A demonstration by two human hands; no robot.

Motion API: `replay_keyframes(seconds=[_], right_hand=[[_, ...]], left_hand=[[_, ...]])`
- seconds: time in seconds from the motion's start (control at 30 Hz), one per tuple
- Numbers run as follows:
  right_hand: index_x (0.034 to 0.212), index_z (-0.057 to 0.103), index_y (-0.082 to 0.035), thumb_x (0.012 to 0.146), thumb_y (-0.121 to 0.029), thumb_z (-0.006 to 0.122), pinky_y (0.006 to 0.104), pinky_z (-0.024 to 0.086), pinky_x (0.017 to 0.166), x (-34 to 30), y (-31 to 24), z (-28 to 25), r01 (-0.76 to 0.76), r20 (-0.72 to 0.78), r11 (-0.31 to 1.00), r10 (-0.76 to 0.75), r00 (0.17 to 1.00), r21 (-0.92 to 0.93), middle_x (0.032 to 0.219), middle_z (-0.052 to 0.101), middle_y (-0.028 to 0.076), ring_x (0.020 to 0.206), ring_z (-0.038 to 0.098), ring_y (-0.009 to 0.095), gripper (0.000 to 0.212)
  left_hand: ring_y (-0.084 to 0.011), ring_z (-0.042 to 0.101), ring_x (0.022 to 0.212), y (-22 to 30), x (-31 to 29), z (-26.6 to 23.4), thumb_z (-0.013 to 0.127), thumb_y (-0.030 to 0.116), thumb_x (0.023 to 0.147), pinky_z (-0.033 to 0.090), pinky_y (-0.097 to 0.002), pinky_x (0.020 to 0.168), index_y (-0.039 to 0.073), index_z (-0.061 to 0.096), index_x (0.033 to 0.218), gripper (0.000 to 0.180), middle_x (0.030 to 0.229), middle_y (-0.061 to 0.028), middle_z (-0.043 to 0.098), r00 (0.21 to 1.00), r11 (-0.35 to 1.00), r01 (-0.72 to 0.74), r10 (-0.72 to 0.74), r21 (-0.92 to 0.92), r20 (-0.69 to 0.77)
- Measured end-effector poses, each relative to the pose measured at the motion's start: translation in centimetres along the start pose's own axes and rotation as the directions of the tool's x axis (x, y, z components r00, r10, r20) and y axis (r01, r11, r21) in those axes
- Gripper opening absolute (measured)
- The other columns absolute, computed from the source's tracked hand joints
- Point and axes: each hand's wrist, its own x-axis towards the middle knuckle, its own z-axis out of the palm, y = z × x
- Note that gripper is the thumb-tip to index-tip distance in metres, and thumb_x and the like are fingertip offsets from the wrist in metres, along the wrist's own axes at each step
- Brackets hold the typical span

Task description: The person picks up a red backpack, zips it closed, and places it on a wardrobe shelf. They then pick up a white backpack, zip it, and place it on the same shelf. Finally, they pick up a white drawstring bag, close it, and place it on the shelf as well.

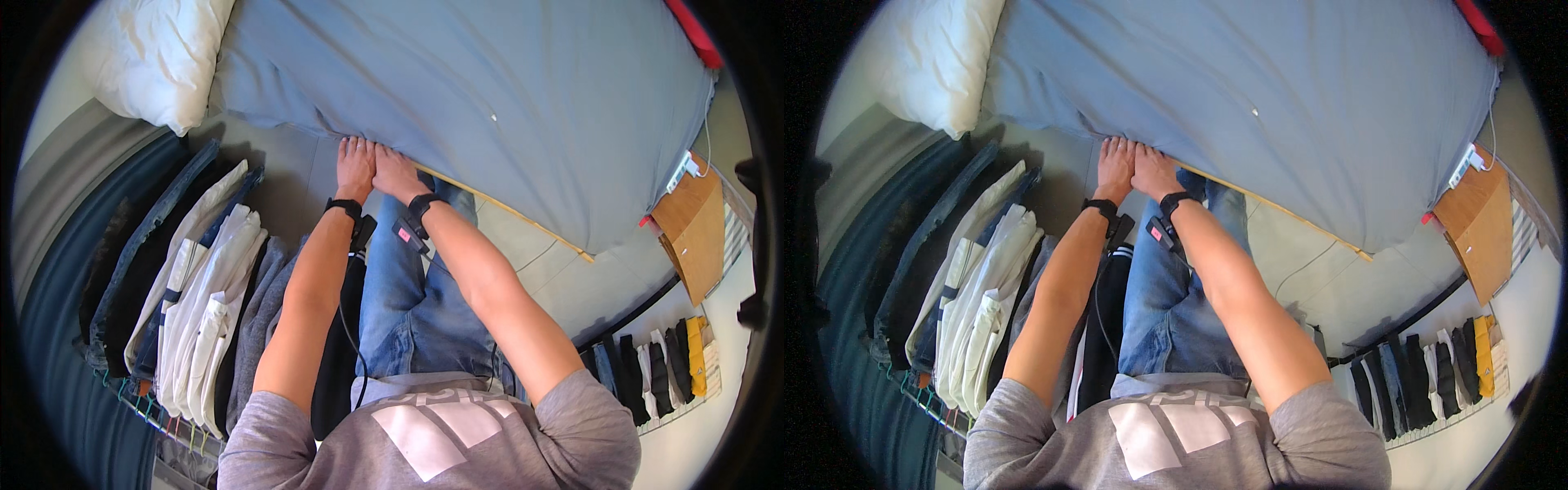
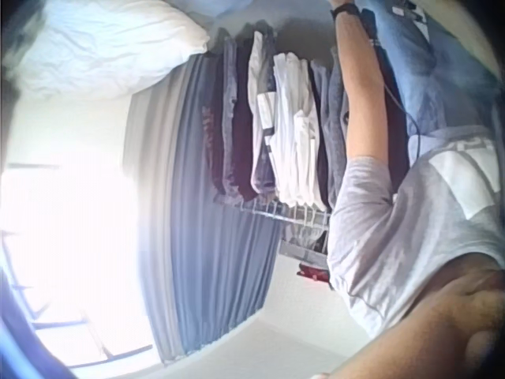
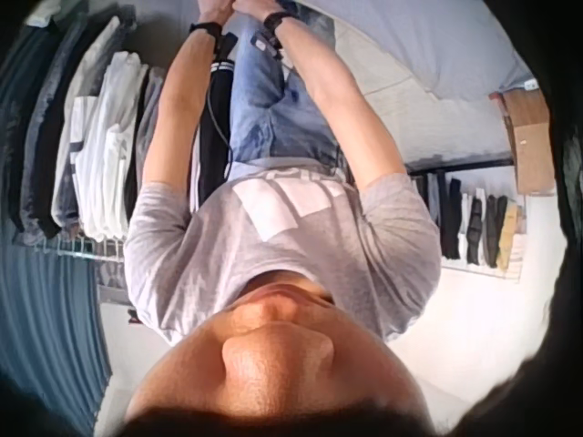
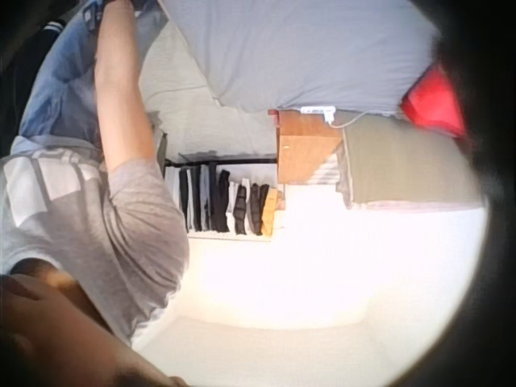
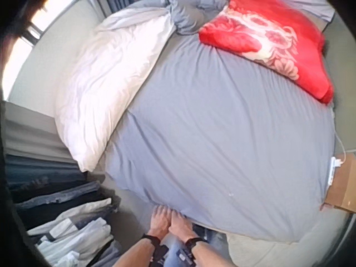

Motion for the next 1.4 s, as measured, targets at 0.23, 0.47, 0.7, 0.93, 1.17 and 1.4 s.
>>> replay_keyframes(seconds=[0.23, 0.47, 0.7, 0.93, 1.17, 1.4], right_hand=[[0.134, 0.045, 0.009, 0.076, -0.011, 0.065, 0.0476, 0.039, 0.111, -0.7, -2.0, 0.6, -0.008, -0.146, 0.999, 0.0, 0.989, -0.052, 0.136, 0.053, 0.028, 0.133, 0.047, 0.041, 0.065], [0.141, 0.043, 0.011, 0.078, -0.005, 0.06, 0.0466, 0.036, 0.116, -1.6, -7.2, 2.7, 0.15, -0.292, 0.978, -0.187, 0.938, -0.146, 0.143, 0.048, 0.029, 0.133, 0.048, 0.041, 0.067], [0.141, 0.042, 0.009, 0.078, -0.005, 0.06, 0.0434, 0.035, 0.116, 3.8, -11.2, 3.9, 0.042, -0.328, 0.99, -0.085, 0.941, -0.136, 0.14, 0.052, 0.027, 0.134, 0.047, 0.037, 0.067], [0.142, 0.042, 0.006, 0.079, -0.006, 0.059, 0.0459, 0.034, 0.116, 3.8, -12.6, 5.6, -0.135, -0.399, 0.989, 0.097, 0.912, -0.068, 0.144, 0.05, 0.022, 0.138, 0.043, 0.036, 0.066], [0.132, 0.051, 0.006, 0.084, -0.018, 0.061, 0.0487, 0.035, 0.113, 7.5, -12.8, 5.3, -0.254, -0.379, 0.966, 0.216, 0.9, -0.052, 0.134, 0.057, 0.021, 0.132, 0.049, 0.036, 0.054], [0.124, 0.057, 0.009, 0.085, -0.021, 0.061, 0.0485, 0.042, 0.107, 7.7, -14.1, 5.4, -0.254, -0.449, 0.961, 0.181, 0.875, -0.108, 0.126, 0.062, 0.023, 0.124, 0.055, 0.038, 0.049]], left_hand=[[-0.0317, 0.038, 0.145, -4.6, -3.3, -3.5, 0.058, 0.001, 0.076, 0.031, -0.0461, 0.119, -0.002, 0.047, 0.143, 0.068, 0.147, -0.0202, 0.05, 0.998, 0.933, 0.008, -0.029, -0.361, -0.053], [-0.0303, 0.037, 0.144, -11.8, -1.3, -3.3, 0.059, 0.006, 0.079, 0.027, -0.0455, 0.121, -0.001, 0.046, 0.143, 0.065, 0.148, -0.0165, 0.048, 1.0, 0.988, 0.016, -0.013, -0.153, 0.016], [-0.0251, 0.046, 0.135, -17.3, 0.8, -3.6, 0.065, 0.015, 0.082, 0.026, -0.0484, 0.12, 0.005, 0.051, 0.137, 0.058, 0.136, -0.0097, 0.056, 0.967, 0.968, -0.248, 0.246, 0.023, 0.067], [-0.0232, 0.054, 0.129, -18.2, 1.9, -4.8, 0.065, 0.01, 0.08, 0.026, -0.0567, 0.117, 0.009, 0.059, 0.124, 0.045, 0.126, -0.0079, 0.064, 0.965, 0.985, -0.164, 0.172, -0.054, 0.197], [-0.0225, 0.052, 0.132, -22.5, 2.8, -4.4, 0.061, 0.012, 0.082, 0.025, -0.0603, 0.117, 0.009, 0.056, 0.134, 0.052, 0.133, -0.0058, 0.063, 0.984, 0.987, -0.157, 0.156, 0.008, 0.085], [-0.0251, 0.053, 0.131, -25.8, 2.8, -5.1, 0.065, 0.013, 0.08, 0.03, -0.0519, 0.116, 0.01, 0.059, 0.131, 0.051, 0.132, -0.0093, 0.064, 0.988, 0.994, -0.075, 0.086, -0.081, 0.132]])
